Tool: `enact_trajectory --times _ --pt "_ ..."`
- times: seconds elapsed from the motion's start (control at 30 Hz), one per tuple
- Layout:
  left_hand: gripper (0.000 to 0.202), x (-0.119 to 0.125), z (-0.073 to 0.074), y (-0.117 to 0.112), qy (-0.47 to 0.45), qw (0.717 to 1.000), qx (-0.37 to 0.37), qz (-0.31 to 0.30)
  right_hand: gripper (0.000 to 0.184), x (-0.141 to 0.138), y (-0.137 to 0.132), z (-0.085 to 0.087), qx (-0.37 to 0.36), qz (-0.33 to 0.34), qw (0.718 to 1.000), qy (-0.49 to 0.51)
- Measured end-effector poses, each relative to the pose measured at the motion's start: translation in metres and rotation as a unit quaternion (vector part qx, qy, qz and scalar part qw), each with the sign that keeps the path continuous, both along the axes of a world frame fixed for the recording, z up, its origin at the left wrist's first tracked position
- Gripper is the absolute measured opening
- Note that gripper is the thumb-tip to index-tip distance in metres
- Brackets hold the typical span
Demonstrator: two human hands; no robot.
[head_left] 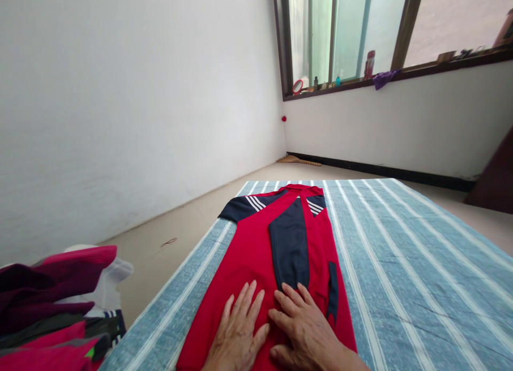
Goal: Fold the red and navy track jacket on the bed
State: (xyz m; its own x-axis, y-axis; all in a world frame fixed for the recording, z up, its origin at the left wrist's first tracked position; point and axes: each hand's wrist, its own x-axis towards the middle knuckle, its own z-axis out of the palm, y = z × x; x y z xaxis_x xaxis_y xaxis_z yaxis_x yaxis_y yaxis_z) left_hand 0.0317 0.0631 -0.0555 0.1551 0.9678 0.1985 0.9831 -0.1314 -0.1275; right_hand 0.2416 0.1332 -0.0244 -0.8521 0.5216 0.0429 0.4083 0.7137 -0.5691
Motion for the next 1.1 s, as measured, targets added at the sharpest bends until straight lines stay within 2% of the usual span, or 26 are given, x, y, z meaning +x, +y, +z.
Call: enact_trajectory --times 1.1 --pt "0.054 -0.0037 -0.0024 -0.0013 0.025 0.998 0.056 -0.032 0.051 -0.0011 0.0016 0.0035 -0.013 0.003 1.0 -0.001"
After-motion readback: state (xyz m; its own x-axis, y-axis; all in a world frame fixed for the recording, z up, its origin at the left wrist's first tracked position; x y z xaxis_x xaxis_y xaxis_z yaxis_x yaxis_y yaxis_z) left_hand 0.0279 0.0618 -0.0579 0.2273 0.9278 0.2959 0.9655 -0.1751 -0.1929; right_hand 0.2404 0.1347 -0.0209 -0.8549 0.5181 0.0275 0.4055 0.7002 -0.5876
